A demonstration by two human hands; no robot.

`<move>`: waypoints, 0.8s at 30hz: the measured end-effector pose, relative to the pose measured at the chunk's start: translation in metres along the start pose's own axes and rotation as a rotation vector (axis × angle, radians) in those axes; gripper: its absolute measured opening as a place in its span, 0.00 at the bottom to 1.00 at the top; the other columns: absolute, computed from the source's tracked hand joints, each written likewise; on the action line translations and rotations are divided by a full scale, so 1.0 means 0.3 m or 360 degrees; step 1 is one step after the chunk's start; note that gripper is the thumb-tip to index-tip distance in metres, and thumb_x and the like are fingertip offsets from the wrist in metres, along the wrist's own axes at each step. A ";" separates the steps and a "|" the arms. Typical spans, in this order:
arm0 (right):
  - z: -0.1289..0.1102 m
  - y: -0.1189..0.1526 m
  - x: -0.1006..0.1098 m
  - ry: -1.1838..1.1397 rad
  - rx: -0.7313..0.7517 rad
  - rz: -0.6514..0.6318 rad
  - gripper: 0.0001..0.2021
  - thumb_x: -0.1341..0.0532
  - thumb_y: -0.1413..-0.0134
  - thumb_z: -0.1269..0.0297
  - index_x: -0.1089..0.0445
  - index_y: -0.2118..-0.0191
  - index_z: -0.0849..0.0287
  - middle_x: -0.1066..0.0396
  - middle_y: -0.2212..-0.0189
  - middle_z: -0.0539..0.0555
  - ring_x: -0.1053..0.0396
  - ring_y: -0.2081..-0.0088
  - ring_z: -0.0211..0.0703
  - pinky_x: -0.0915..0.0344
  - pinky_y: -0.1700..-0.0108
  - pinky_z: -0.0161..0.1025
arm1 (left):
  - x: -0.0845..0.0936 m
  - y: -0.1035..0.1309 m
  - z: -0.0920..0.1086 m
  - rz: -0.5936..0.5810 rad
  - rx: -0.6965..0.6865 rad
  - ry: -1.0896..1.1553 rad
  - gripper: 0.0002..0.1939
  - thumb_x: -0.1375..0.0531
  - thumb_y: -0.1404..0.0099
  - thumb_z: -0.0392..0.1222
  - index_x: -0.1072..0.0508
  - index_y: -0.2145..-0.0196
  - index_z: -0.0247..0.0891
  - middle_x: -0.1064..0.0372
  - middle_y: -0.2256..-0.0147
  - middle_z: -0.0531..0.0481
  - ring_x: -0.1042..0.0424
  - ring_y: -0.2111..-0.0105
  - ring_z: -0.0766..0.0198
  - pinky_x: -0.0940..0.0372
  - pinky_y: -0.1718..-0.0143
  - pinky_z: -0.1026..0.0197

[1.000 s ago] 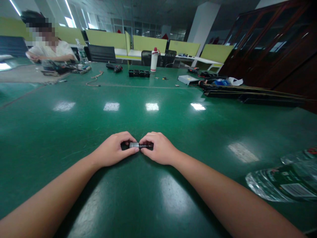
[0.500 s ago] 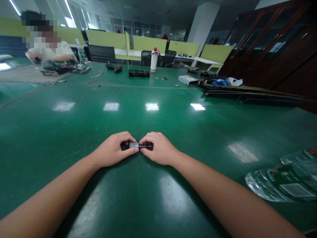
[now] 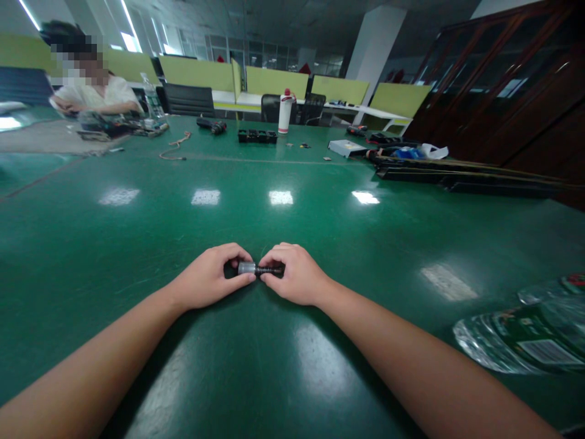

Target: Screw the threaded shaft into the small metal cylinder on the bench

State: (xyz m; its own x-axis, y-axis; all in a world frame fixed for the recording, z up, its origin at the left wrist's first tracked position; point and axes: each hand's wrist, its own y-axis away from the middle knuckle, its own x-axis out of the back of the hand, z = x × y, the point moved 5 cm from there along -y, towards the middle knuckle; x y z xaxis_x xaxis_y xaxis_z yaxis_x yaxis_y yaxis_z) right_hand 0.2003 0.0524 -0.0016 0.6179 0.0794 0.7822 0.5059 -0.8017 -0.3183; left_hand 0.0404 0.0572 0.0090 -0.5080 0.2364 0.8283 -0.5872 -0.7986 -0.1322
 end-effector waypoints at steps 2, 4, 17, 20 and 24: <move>0.001 -0.001 0.002 0.0005 -0.0013 -0.0004 0.05 0.36 0.52 0.69 0.26 0.66 0.58 0.27 0.71 0.50 0.34 0.66 0.40 0.41 0.61 0.39 | 0.000 0.001 -0.001 0.0001 0.0005 -0.0005 0.13 0.40 0.37 0.50 0.27 0.60 0.38 0.28 0.64 0.49 0.30 0.65 0.59 0.36 0.63 0.60; 0.002 -0.002 0.004 0.0004 -0.0025 -0.0006 0.05 0.35 0.52 0.69 0.26 0.66 0.58 0.27 0.71 0.50 0.34 0.66 0.40 0.41 0.61 0.39 | 0.001 0.001 -0.001 0.0002 0.0008 -0.0011 0.13 0.40 0.37 0.49 0.28 0.60 0.38 0.28 0.64 0.49 0.30 0.64 0.59 0.36 0.62 0.60; 0.033 -0.006 0.030 0.0021 -0.0158 0.0028 0.04 0.35 0.56 0.70 0.27 0.69 0.57 0.27 0.73 0.49 0.33 0.66 0.41 0.41 0.60 0.40 | 0.002 0.001 -0.019 0.0039 0.0061 0.0014 0.12 0.40 0.38 0.47 0.30 0.60 0.38 0.30 0.63 0.49 0.31 0.64 0.58 0.36 0.62 0.59; 0.066 -0.008 0.043 0.0042 -0.0268 0.0117 0.03 0.35 0.56 0.69 0.26 0.71 0.57 0.28 0.73 0.49 0.34 0.67 0.41 0.41 0.62 0.39 | 0.006 -0.001 -0.018 0.0065 0.0118 0.0036 0.12 0.40 0.38 0.48 0.30 0.60 0.38 0.30 0.65 0.49 0.31 0.65 0.59 0.36 0.63 0.59; 0.095 -0.009 0.044 0.0017 -0.0337 0.0158 0.03 0.33 0.56 0.68 0.25 0.70 0.57 0.28 0.74 0.49 0.34 0.70 0.39 0.41 0.65 0.37 | 0.011 -0.002 -0.015 0.0091 0.0176 0.0038 0.12 0.40 0.38 0.48 0.29 0.61 0.38 0.29 0.65 0.50 0.31 0.66 0.59 0.36 0.65 0.59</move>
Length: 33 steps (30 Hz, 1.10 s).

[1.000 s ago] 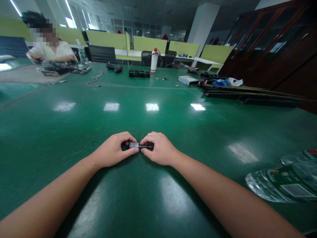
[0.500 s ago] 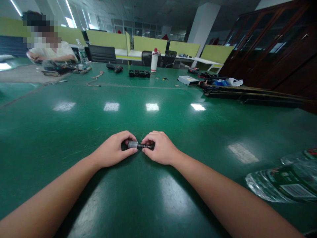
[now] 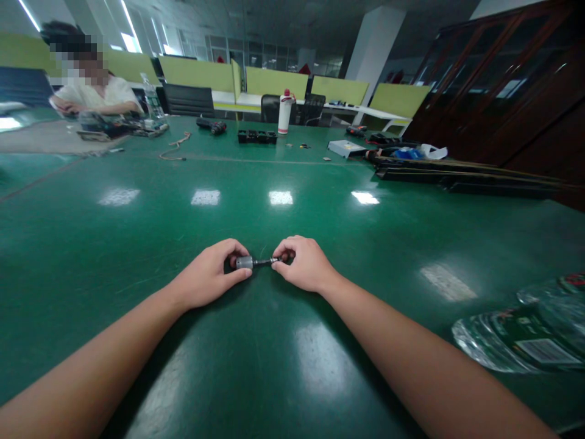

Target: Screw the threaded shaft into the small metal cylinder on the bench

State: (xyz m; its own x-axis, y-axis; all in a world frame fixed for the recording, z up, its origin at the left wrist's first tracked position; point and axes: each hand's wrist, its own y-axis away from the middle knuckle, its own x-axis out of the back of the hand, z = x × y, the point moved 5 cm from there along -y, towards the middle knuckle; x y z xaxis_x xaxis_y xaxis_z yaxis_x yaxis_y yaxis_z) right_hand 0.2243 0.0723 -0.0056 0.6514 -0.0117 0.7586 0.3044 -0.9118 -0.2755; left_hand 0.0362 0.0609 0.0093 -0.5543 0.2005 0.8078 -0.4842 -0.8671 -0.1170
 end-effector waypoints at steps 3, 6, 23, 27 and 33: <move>0.008 -0.001 -0.003 -0.0033 -0.0014 -0.0025 0.04 0.33 0.56 0.67 0.25 0.70 0.57 0.28 0.74 0.48 0.34 0.71 0.37 0.41 0.66 0.36 | 0.001 0.001 -0.002 0.0003 0.0005 0.0003 0.12 0.40 0.38 0.48 0.29 0.61 0.38 0.29 0.65 0.50 0.31 0.66 0.59 0.36 0.64 0.59; 0.012 -0.002 -0.002 -0.0070 -0.0016 -0.0071 0.03 0.33 0.56 0.67 0.25 0.70 0.57 0.28 0.74 0.48 0.34 0.72 0.36 0.41 0.67 0.36 | 0.000 0.000 -0.008 -0.0012 0.0008 0.0011 0.11 0.40 0.38 0.48 0.29 0.60 0.39 0.30 0.65 0.50 0.31 0.66 0.59 0.36 0.64 0.59; -0.046 0.014 -0.008 -0.0168 0.0280 -0.0136 0.03 0.32 0.53 0.69 0.24 0.69 0.58 0.26 0.72 0.50 0.32 0.67 0.38 0.38 0.62 0.36 | 0.010 0.006 -0.009 0.0001 -0.0086 0.0019 0.12 0.38 0.41 0.45 0.29 0.61 0.38 0.30 0.65 0.50 0.31 0.65 0.59 0.36 0.63 0.59; -0.078 0.028 -0.027 -0.0236 0.0336 -0.0165 0.05 0.33 0.50 0.68 0.24 0.64 0.58 0.26 0.71 0.50 0.31 0.67 0.37 0.38 0.63 0.35 | 0.007 0.009 0.009 -0.0050 -0.0196 0.0120 0.13 0.38 0.39 0.48 0.28 0.61 0.38 0.29 0.65 0.50 0.30 0.65 0.60 0.36 0.62 0.60; -0.069 0.028 -0.041 -0.0270 0.0258 -0.0168 0.04 0.33 0.48 0.66 0.24 0.65 0.58 0.27 0.72 0.50 0.32 0.69 0.36 0.39 0.65 0.34 | -0.006 0.004 0.005 -0.0094 -0.0148 0.0114 0.13 0.37 0.40 0.47 0.28 0.60 0.38 0.29 0.66 0.51 0.30 0.65 0.61 0.37 0.62 0.60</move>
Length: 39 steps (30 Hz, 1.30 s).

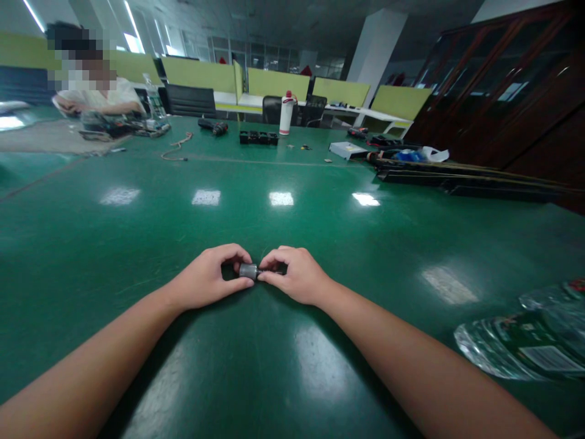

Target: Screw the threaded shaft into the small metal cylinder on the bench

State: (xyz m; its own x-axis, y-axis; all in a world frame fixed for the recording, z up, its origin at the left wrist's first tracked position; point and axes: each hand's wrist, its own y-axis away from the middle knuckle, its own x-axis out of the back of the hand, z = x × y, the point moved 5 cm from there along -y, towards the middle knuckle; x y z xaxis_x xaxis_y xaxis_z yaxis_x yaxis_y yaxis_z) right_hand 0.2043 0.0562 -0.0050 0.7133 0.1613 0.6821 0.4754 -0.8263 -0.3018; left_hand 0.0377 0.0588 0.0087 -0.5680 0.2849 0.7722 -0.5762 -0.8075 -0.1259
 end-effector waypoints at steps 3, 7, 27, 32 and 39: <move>-0.011 -0.001 0.003 0.0043 0.0066 -0.0004 0.05 0.33 0.50 0.68 0.24 0.64 0.58 0.26 0.70 0.50 0.32 0.67 0.38 0.38 0.63 0.35 | -0.005 0.000 -0.001 -0.0013 0.0022 -0.0041 0.13 0.36 0.41 0.46 0.28 0.60 0.38 0.30 0.66 0.52 0.30 0.66 0.61 0.37 0.63 0.61; -0.022 0.003 0.005 0.0083 0.0149 -0.0007 0.08 0.31 0.54 0.71 0.25 0.65 0.58 0.25 0.69 0.50 0.32 0.65 0.40 0.38 0.61 0.37 | -0.005 0.003 0.000 0.0009 0.0041 -0.0043 0.13 0.35 0.42 0.47 0.28 0.62 0.38 0.30 0.67 0.52 0.30 0.67 0.61 0.38 0.65 0.61; -0.019 0.002 0.005 0.0146 0.0143 -0.0006 0.05 0.34 0.52 0.71 0.24 0.66 0.59 0.26 0.71 0.50 0.33 0.67 0.40 0.40 0.62 0.37 | -0.006 0.004 -0.001 -0.0030 0.0054 -0.0024 0.13 0.37 0.40 0.49 0.27 0.63 0.38 0.29 0.68 0.52 0.30 0.67 0.61 0.38 0.65 0.62; -0.010 0.002 0.018 0.0200 0.0068 0.0024 0.05 0.33 0.55 0.71 0.25 0.68 0.58 0.25 0.71 0.50 0.33 0.66 0.41 0.40 0.61 0.39 | -0.011 0.001 -0.002 -0.0034 0.0092 -0.0035 0.13 0.37 0.40 0.50 0.27 0.63 0.38 0.29 0.68 0.52 0.30 0.67 0.61 0.37 0.65 0.61; -0.008 0.002 0.023 0.0253 0.0029 0.0014 0.04 0.33 0.55 0.70 0.25 0.69 0.58 0.26 0.71 0.50 0.33 0.66 0.41 0.40 0.60 0.40 | -0.005 0.003 0.000 -0.0008 0.0049 -0.0046 0.12 0.38 0.39 0.50 0.27 0.63 0.38 0.29 0.67 0.51 0.30 0.67 0.61 0.37 0.65 0.61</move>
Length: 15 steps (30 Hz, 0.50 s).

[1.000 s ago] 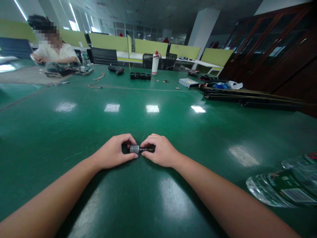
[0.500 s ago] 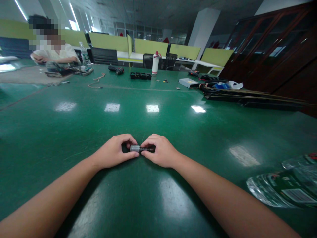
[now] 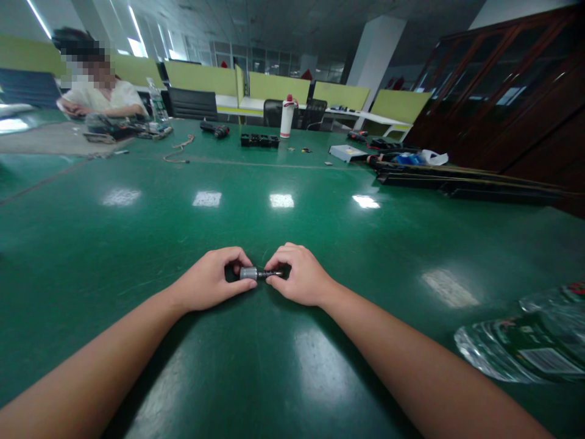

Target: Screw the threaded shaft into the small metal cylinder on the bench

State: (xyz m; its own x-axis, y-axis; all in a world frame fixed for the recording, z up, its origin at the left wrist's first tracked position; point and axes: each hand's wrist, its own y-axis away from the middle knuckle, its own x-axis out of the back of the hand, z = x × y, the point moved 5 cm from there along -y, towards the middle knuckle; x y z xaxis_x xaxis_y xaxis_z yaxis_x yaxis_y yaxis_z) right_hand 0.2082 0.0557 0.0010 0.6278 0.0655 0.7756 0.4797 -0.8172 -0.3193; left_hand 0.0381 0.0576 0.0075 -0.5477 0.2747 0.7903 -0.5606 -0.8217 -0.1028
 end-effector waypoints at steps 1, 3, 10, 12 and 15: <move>0.001 0.000 0.000 0.0002 -0.0007 -0.0001 0.04 0.33 0.55 0.70 0.25 0.69 0.58 0.26 0.71 0.50 0.33 0.65 0.41 0.40 0.60 0.40 | 0.002 0.001 -0.001 0.0016 -0.0012 -0.0005 0.12 0.38 0.39 0.49 0.27 0.63 0.38 0.29 0.67 0.51 0.30 0.66 0.60 0.37 0.64 0.61; 0.004 -0.002 0.000 0.0002 -0.0020 0.0002 0.04 0.33 0.55 0.70 0.25 0.69 0.58 0.26 0.71 0.49 0.33 0.65 0.41 0.40 0.59 0.40 | 0.008 0.002 -0.003 0.0058 -0.0030 -0.0017 0.12 0.38 0.39 0.49 0.28 0.63 0.38 0.28 0.66 0.50 0.30 0.65 0.60 0.37 0.63 0.60; 0.016 -0.006 0.001 0.0016 -0.0089 0.0030 0.03 0.34 0.54 0.70 0.26 0.69 0.57 0.26 0.70 0.50 0.33 0.65 0.42 0.40 0.59 0.41 | 0.018 0.001 -0.020 0.0135 0.0005 -0.0068 0.11 0.38 0.40 0.47 0.30 0.63 0.39 0.29 0.64 0.50 0.31 0.65 0.59 0.37 0.63 0.59; 0.022 -0.007 0.002 0.0030 -0.0118 0.0045 0.03 0.34 0.54 0.70 0.26 0.69 0.57 0.26 0.71 0.51 0.33 0.65 0.42 0.40 0.59 0.41 | 0.020 0.001 -0.027 0.0160 0.0039 -0.0056 0.11 0.38 0.40 0.46 0.30 0.63 0.39 0.29 0.64 0.50 0.31 0.65 0.59 0.37 0.63 0.59; 0.040 -0.007 0.007 0.0060 -0.0185 0.0087 0.03 0.34 0.55 0.70 0.26 0.69 0.57 0.27 0.71 0.51 0.34 0.65 0.42 0.40 0.60 0.40 | 0.022 0.000 -0.038 0.0211 0.0105 -0.0037 0.11 0.37 0.42 0.45 0.30 0.63 0.39 0.29 0.64 0.50 0.31 0.65 0.59 0.36 0.63 0.58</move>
State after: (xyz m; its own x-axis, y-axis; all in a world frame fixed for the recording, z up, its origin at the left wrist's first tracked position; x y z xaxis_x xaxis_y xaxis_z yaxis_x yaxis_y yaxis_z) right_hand 0.2158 0.0645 -0.0034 0.6266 -0.0009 0.7793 0.3696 -0.8800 -0.2982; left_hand 0.0274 0.0653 0.0059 -0.5994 0.1505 0.7861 -0.4419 -0.8812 -0.1682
